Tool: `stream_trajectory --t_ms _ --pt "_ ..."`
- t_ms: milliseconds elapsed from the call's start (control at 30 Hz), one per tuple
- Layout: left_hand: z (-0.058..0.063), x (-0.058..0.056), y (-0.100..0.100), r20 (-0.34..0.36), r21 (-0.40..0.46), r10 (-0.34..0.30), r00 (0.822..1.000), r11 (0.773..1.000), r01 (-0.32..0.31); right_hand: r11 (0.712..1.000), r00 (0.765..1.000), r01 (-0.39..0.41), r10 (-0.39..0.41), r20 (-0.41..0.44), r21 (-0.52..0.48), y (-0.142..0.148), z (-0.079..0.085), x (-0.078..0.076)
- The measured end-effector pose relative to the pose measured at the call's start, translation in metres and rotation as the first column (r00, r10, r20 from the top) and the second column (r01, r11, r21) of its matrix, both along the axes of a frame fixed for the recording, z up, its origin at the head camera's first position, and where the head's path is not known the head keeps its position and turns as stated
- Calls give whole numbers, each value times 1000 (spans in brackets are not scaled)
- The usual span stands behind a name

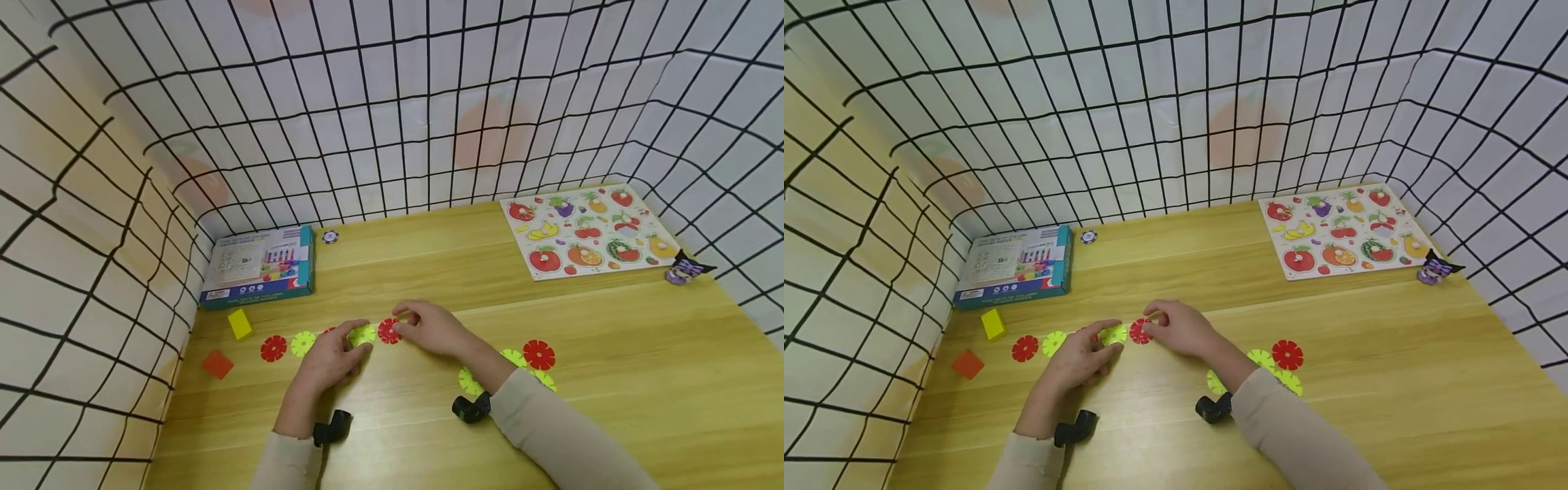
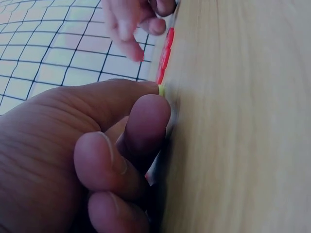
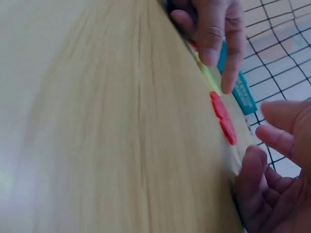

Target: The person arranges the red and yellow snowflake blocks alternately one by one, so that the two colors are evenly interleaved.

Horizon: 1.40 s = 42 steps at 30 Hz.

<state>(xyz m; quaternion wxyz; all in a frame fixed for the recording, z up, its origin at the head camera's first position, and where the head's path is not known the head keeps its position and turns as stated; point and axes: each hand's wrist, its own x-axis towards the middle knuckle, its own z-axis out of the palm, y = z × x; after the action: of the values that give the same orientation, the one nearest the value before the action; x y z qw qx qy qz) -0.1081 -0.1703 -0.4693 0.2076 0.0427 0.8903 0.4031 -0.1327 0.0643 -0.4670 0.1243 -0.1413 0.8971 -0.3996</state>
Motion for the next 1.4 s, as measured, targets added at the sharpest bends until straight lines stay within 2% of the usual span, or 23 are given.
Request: stream_trajectory --t_ms 133,300,467,567,733,867,1033,1400 --pt "2 1 1 8 6 2 1000 1000 -2 996 999 29 -24 48 -89 13 9 9" --pt "4 3 6 -18 5 -21 1000 1000 21 994 998 43 -38 52 -97 38 20 23" --pt "3 2 21 -41 32 -79 996 996 80 996 996 48 -42 81 -74 69 26 38" --pt "3 -1 32 -40 60 -102 994 993 104 999 995 23 -18 96 -49 87 27 47" --pt "3 -5 43 -21 65 -101 995 993 103 997 987 -83 82 138 -3 106 23 62" --pt "2 -6 46 -15 33 -82 996 996 83 988 977 -140 127 173 66 111 18 71" --pt "0 -6 46 -19 25 -70 997 997 71 981 981 -145 124 152 129 112 13 76" --pt "1 -5 47 -10 6 -55 998 998 55 984 987 -114 96 132 134 109 10 78"
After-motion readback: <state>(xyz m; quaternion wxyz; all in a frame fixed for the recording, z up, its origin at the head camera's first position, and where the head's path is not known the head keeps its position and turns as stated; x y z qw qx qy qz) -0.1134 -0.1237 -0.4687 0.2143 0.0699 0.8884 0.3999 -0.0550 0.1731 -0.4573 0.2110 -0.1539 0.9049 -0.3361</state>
